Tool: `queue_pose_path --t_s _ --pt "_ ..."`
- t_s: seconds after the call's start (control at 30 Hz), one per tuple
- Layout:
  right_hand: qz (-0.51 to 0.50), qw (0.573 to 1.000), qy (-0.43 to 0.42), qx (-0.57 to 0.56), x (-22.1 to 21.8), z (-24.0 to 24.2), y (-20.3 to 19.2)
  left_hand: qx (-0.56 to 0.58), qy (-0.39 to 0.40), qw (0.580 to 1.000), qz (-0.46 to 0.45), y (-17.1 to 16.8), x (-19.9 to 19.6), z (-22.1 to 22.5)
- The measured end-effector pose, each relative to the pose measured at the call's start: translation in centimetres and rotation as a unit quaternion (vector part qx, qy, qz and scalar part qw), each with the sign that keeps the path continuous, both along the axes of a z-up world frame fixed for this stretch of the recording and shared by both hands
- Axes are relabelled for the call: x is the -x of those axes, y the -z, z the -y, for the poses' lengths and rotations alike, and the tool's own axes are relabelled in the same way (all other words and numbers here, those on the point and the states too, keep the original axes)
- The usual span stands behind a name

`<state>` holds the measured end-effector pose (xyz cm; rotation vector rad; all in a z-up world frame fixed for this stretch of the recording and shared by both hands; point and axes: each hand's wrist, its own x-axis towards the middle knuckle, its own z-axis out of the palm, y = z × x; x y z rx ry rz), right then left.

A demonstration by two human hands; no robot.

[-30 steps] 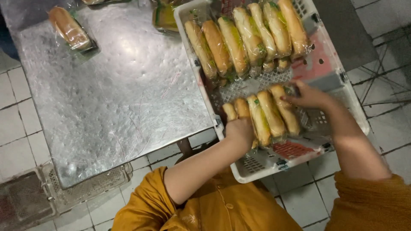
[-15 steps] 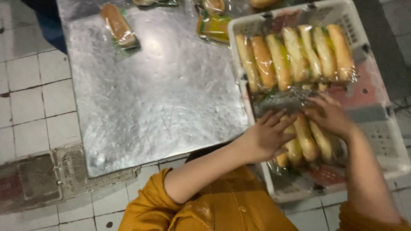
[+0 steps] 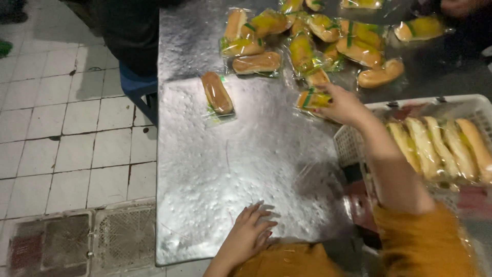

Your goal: The person picks up wrapped bread rolls from a table and places them into a plastic crate, eventually filling the crate and closing it with a lid.

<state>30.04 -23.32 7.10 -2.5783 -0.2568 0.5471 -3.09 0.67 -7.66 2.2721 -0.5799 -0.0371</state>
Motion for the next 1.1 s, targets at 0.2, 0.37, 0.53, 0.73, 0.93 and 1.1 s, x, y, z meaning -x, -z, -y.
queue_pose_path --t_s 0.2,0.37,0.53,0.73,0.93,1.1 --pt "-0.051 0.946 0.116 0.3 -13.4 2.9 22.4 0.113 -0.073 0.987 -0.083 -4.0 -2.7 -5.1" --pt "0.026 0.966 0.2 0.161 -6.9 0.2 25.5 0.32 -0.222 0.901 -0.19 -1.0 -7.6 -8.4" --pt "-0.211 0.952 0.181 -0.125 4.2 -13.5 18.3 0.435 -0.315 0.79 -0.297 2.7 -15.2 -8.2" --pt "-0.247 0.911 -0.101 -0.313 -2.6 -23.2 19.7 0.379 -0.541 0.699 -0.275 6.2 -17.4 -13.5" --pt "-0.043 0.989 0.059 -0.125 -11.0 -26.7 30.1 0.298 -0.533 0.716 -0.337 4.2 -16.6 -14.5" --pt "0.016 0.982 0.001 -0.186 0.3 -22.6 22.9 0.195 -0.559 0.778 -0.209 2.5 -17.1 -12.6"
